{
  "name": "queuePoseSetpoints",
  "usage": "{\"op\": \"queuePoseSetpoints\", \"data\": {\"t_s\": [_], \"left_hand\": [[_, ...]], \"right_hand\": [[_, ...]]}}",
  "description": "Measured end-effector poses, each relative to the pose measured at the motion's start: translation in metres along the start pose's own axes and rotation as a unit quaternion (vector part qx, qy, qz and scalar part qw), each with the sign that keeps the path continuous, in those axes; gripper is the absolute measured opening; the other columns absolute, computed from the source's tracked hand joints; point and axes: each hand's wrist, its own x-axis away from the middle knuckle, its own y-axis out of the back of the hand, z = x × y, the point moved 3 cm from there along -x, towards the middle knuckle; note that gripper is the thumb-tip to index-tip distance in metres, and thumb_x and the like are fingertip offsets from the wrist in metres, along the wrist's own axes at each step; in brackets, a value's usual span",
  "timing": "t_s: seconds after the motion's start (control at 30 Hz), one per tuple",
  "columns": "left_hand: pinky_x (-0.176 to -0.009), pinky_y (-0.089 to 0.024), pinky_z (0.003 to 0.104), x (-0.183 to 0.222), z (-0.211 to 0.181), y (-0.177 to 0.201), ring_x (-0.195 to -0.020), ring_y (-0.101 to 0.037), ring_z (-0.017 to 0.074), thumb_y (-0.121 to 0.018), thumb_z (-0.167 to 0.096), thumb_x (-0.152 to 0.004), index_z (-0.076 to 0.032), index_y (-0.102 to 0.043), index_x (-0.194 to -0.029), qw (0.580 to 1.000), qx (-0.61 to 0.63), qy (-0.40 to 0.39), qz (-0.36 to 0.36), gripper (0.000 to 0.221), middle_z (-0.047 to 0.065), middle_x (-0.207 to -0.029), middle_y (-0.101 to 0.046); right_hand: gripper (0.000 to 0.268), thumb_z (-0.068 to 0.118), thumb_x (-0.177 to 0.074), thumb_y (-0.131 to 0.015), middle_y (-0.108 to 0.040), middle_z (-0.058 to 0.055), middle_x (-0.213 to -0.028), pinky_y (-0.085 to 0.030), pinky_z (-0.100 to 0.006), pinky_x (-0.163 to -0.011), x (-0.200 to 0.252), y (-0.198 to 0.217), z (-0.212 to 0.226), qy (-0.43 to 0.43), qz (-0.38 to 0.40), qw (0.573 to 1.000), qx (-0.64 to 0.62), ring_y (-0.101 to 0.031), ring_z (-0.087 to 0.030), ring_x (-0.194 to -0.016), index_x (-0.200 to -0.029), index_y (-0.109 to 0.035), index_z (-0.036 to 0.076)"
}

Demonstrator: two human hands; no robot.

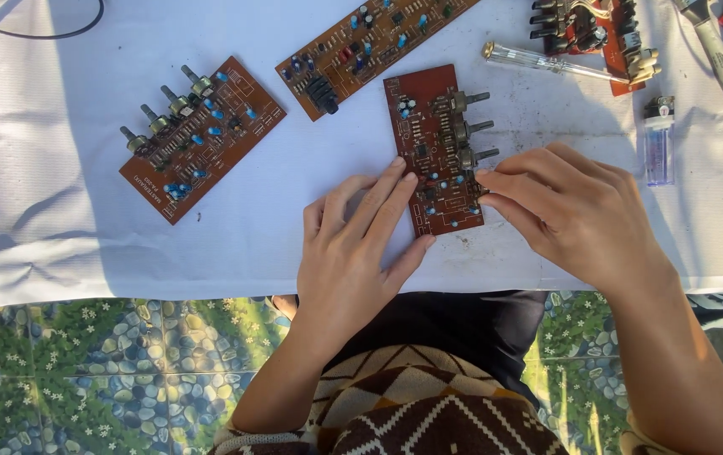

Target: Inspecting and manipulating electronic circuit boards and components, using a probe and a lighter for repair or testing.

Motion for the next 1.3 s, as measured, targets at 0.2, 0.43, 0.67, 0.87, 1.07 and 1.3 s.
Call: {"op": "queuePoseSetpoints", "data": {"t_s": [0.2,0.43,0.67,0.87,1.07,1.3], "left_hand": [[-0.102,-0.045,0.042,0.001,0.001,-0.001,-0.129,-0.059,0.0264,-0.077,-0.039,-0.102,-0.014,-0.057,-0.144,1.000,-0.004,0.000,0.011,0.053,0.004,-0.150,-0.060],[-0.102,-0.045,0.043,0.001,0.001,-0.001,-0.129,-0.059,0.0275,-0.077,-0.039,-0.103,-0.014,-0.055,-0.145,1.000,0.000,0.007,0.020,0.054,0.003,-0.152,-0.059],[-0.103,-0.044,0.043,0.002,0.002,-0.001,-0.130,-0.059,0.0268,-0.077,-0.039,-0.103,-0.014,-0.054,-0.145,1.000,0.004,0.008,0.022,0.054,0.003,-0.152,-0.060],[-0.101,-0.043,0.044,-0.001,0.000,0.002,-0.128,-0.058,0.0274,-0.077,-0.035,-0.102,-0.013,-0.054,-0.144,0.999,0.015,0.016,0.028,0.053,0.003,-0.152,-0.060],[-0.104,-0.042,0.044,-0.001,0.001,0.001,-0.131,-0.058,0.0279,-0.076,-0.032,-0.103,-0.011,-0.047,-0.149,0.999,0.030,0.016,0.035,0.058,0.002,-0.155,-0.058],[-0.102,-0.041,0.047,0.002,0.001,-0.002,-0.129,-0.055,0.0291,-0.074,-0.035,-0.102,-0.008,-0.040,-0.155,0.999,0.029,0.012,0.017,0.068,0.007,-0.125,-0.073]], "right_hand": [[0.023,0.021,-0.101,-0.083,-0.071,-0.004,-0.111,-0.058,-0.031,-0.066,-0.002,0.003,0.003,0.017,0.000,0.999,0.031,-0.071,-0.021,-0.089,-0.119,-0.072,0.012],[0.019,0.024,-0.103,-0.078,-0.073,-0.002,-0.107,-0.057,-0.033,-0.067,-0.010,0.007,0.002,0.024,0.037,0.998,0.041,-0.064,-0.020,-0.091,-0.113,-0.070,0.009],[0.021,0.023,-0.101,-0.078,-0.070,-0.003,-0.115,-0.061,-0.034,-0.081,-0.013,0.007,0.001,0.066,0.054,0.994,0.066,-0.062,-0.021,-0.100,-0.116,-0.070,0.012],[0.018,0.018,-0.100,-0.078,-0.071,-0.003,-0.113,-0.059,-0.034,-0.076,-0.014,0.010,0.001,0.073,0.042,0.996,0.038,-0.061,-0.021,-0.096,-0.114,-0.071,0.011],[0.017,0.010,-0.100,-0.079,-0.069,-0.005,-0.110,-0.054,-0.034,-0.066,-0.011,0.007,0.004,0.049,0.014,0.999,0.001,-0.058,-0.023,-0.091,-0.113,-0.068,0.011],[0.023,0.001,-0.100,-0.075,-0.069,-0.004,-0.109,-0.054,-0.034,-0.065,-0.003,0.000,0.004,0.043,-0.029,0.999,0.016,-0.056,-0.023,-0.090,-0.119,-0.069,0.013]]}}
